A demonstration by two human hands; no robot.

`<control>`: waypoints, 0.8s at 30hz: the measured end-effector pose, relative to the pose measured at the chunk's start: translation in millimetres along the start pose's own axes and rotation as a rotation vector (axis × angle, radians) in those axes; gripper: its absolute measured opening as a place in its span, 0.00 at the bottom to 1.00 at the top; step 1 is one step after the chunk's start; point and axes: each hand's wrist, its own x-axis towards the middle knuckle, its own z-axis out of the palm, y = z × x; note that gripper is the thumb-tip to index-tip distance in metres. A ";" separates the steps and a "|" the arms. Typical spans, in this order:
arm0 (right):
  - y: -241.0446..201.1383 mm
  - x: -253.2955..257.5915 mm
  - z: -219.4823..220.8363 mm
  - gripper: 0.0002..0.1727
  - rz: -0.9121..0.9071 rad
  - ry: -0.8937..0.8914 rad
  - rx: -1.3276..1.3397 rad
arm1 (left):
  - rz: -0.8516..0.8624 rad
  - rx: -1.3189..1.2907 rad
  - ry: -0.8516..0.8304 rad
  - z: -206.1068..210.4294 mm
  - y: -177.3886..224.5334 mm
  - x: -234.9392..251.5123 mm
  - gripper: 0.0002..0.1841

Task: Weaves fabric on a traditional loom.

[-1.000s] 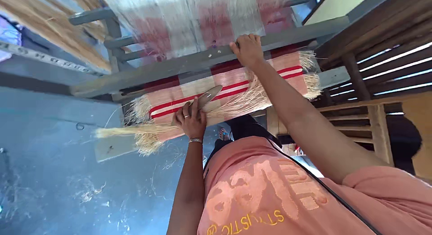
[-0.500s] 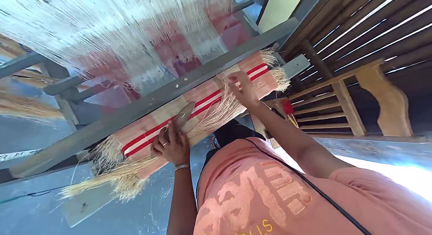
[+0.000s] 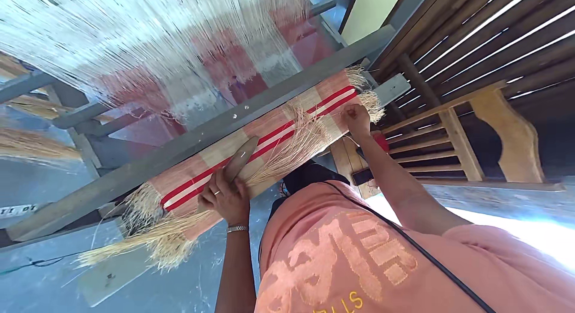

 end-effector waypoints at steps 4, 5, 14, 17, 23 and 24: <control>-5.1 5.9 -8.1 0.18 0.029 -0.094 -0.069 | 0.072 -0.012 -0.033 -7.6 -5.5 20.1 0.25; -6.4 8.5 -9.9 0.18 0.038 -0.117 -0.086 | 0.065 -0.013 -0.014 -5.3 -5.8 23.4 0.25; -10.7 21.6 -64.0 0.09 0.311 -0.206 0.577 | -0.067 -0.016 0.026 -10.6 -3.7 -12.5 0.29; -9.2 39.0 -103.9 0.07 0.293 -0.190 0.746 | -0.089 -0.009 -0.055 -6.8 -18.6 -15.7 0.34; -25.0 88.3 -213.4 0.12 0.278 0.090 0.604 | -0.102 0.013 -0.076 -8.1 -17.5 -12.1 0.37; -21.0 98.9 -248.2 0.11 0.243 0.166 0.528 | -0.104 0.013 -0.078 -8.1 -17.4 -12.0 0.37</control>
